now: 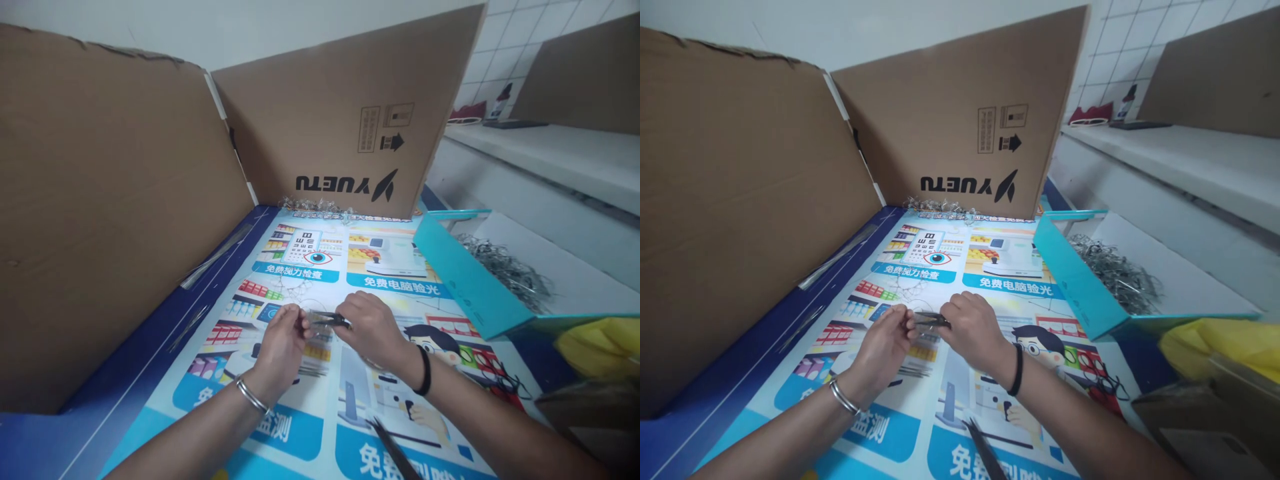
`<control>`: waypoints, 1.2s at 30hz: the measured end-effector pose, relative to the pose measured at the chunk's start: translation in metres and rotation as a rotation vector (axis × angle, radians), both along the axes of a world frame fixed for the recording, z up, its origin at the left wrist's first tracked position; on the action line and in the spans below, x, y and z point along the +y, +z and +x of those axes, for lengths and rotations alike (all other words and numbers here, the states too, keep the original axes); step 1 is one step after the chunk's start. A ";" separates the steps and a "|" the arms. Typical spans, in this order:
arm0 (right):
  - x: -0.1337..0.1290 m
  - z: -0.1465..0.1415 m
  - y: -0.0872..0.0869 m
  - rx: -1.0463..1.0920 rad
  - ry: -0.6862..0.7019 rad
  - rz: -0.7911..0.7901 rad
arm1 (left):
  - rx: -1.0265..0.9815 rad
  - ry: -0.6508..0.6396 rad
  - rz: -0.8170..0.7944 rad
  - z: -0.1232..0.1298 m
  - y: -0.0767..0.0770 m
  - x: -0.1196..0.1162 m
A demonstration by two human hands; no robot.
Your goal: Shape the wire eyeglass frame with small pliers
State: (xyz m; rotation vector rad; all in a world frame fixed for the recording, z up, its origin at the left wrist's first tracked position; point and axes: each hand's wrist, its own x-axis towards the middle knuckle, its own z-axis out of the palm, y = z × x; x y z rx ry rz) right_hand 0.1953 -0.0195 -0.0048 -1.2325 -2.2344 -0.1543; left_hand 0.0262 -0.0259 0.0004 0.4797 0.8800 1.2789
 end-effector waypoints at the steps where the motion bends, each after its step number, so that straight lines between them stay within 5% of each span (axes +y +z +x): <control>1: 0.001 0.001 0.000 0.005 0.003 0.004 | -0.007 -0.007 -0.012 0.000 0.000 0.000; 17: 0.010 0.009 0.000 0.146 0.035 -0.015 | -0.048 -0.455 -0.131 -0.007 -0.001 -0.002; 21: 0.014 0.016 0.009 0.241 0.038 -0.095 | -0.025 -0.470 -0.104 -0.005 -0.003 -0.004; 24: 0.022 0.030 0.019 0.512 -0.025 -0.318 | -0.033 -0.391 -0.142 -0.004 -0.006 -0.002; 27: 0.032 0.046 0.023 1.037 -0.132 -0.634 | -0.095 -0.318 -0.192 -0.004 -0.008 0.000; 30: 0.040 0.059 0.020 1.480 -0.058 -0.961 | -0.163 -0.285 -0.190 -0.003 -0.009 0.002; 36: 0.042 0.067 0.016 1.748 -0.011 -1.108 | -0.183 -0.265 -0.144 -0.004 -0.012 0.004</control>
